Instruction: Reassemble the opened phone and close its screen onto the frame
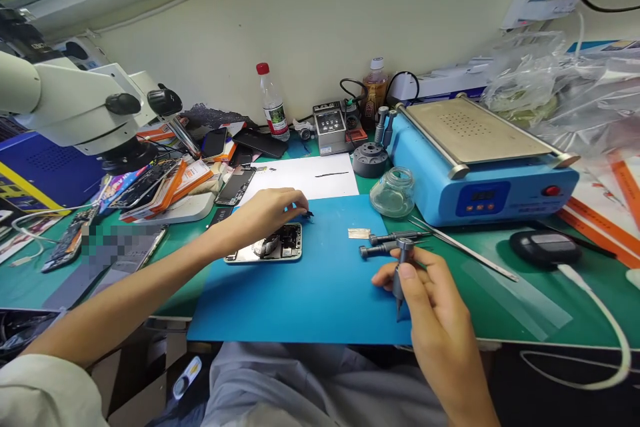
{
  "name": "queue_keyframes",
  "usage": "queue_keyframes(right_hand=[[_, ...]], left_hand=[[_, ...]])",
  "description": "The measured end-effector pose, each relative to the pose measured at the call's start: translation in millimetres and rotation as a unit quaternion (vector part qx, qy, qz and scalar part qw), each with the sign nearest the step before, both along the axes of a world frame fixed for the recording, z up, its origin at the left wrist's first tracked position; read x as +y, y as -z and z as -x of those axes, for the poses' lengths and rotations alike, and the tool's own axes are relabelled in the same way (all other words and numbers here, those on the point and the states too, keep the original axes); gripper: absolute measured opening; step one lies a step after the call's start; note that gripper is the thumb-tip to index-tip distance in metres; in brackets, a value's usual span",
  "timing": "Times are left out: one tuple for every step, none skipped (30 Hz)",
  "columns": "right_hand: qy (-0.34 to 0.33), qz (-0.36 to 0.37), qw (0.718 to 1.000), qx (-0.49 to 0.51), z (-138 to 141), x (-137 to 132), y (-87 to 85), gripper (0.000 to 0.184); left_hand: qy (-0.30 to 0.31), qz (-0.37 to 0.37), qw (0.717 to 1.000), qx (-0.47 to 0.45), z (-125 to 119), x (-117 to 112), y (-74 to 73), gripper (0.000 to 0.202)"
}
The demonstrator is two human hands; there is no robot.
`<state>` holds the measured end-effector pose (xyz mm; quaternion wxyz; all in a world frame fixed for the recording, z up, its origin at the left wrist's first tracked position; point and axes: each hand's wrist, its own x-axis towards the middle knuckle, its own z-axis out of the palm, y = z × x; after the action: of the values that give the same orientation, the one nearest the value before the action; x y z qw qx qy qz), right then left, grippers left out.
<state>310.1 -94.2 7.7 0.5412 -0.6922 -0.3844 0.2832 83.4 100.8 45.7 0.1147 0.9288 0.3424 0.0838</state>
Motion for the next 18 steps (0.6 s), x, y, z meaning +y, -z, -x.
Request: queue_keyframes(right_hand=[[-0.001,-0.002,1.0,-0.001,-0.3,-0.1,0.3,0.046],[-0.001,-0.004,1.0,-0.002,-0.4,-0.2,0.6,0.045],[-0.002,-0.005,1.0,-0.003,-0.5,-0.2,0.7,0.045],[-0.003,-0.006,1.0,-0.003,-0.5,-0.3,0.7,0.045],[-0.003,-0.006,1.0,-0.004,-0.3,-0.3,0.6,0.045],[-0.003,-0.006,1.0,-0.004,-0.1,-0.3,0.5,0.044],[-0.003,-0.006,1.0,-0.005,0.2,-0.4,0.3,0.044],[-0.002,-0.005,1.0,-0.005,0.5,-0.4,0.1,0.044],[0.0,-0.006,1.0,-0.005,0.7,-0.5,0.0,0.043],[0.002,-0.006,1.0,-0.005,1.0,-0.6,0.1,0.042],[0.003,-0.007,1.0,-0.005,1.2,-0.7,0.2,0.042],[0.004,-0.007,1.0,-0.004,1.3,-0.8,0.3,0.042],[0.005,-0.009,1.0,-0.003,1.4,-0.9,0.6,0.042],[0.005,-0.01,1.0,-0.003,1.3,-1.1,1.1,0.042],[0.004,-0.011,1.0,-0.002,1.1,-1.3,1.7,0.043],[0.004,-0.012,1.0,-0.002,0.5,-1.5,2.7,0.044],[0.004,-0.013,1.0,-0.003,-0.5,-1.7,4.0,0.044],[0.004,-0.014,1.0,-0.005,-1.9,-1.7,5.9,0.044]], left_hand=[[-0.002,0.001,1.0,-0.006,0.1,0.0,-0.2,0.024],[-0.004,0.001,1.0,-0.012,-0.1,0.4,-0.1,0.024],[-0.006,0.002,1.0,-0.019,-0.7,0.9,0.4,0.024],[-0.008,0.003,1.0,-0.025,-1.5,1.8,1.1,0.023],[-0.011,0.005,0.999,-0.032,-2.5,2.8,2.2,0.023],[-0.013,0.007,0.999,-0.039,-3.6,3.9,3.5,0.023],[-0.014,0.011,0.999,-0.044,-4.6,5.1,5.1,0.023],[-0.014,0.016,0.999,-0.05,-5.6,6.3,6.7,0.023],[-0.013,0.021,0.998,-0.055,-6.5,7.3,8.4,0.023],[-0.012,0.027,0.998,-0.059,-7.0,8.2,10.1,0.024],[-0.011,0.033,0.997,-0.063,-7.3,8.9,11.7,0.024],[-0.011,0.039,0.997,-0.065,-7.4,9.4,13.1,0.024],[-0.011,0.046,0.997,-0.066,-7.3,9.7,14.3,0.025],[-0.012,0.053,0.996,-0.066,-7.0,9.9,15.3,0.025],[-0.012,0.06,0.996,-0.066,-6.8,10.0,15.9,0.025],[-0.013,0.068,0.995,-0.066,-6.8,10.1,16.1,0.025],[-0.015,0.076,0.995,-0.065,-6.9,10.2,16.0,0.025],[-0.017,0.083,0.994,-0.065,-7.3,10.3,15.4,0.025]])
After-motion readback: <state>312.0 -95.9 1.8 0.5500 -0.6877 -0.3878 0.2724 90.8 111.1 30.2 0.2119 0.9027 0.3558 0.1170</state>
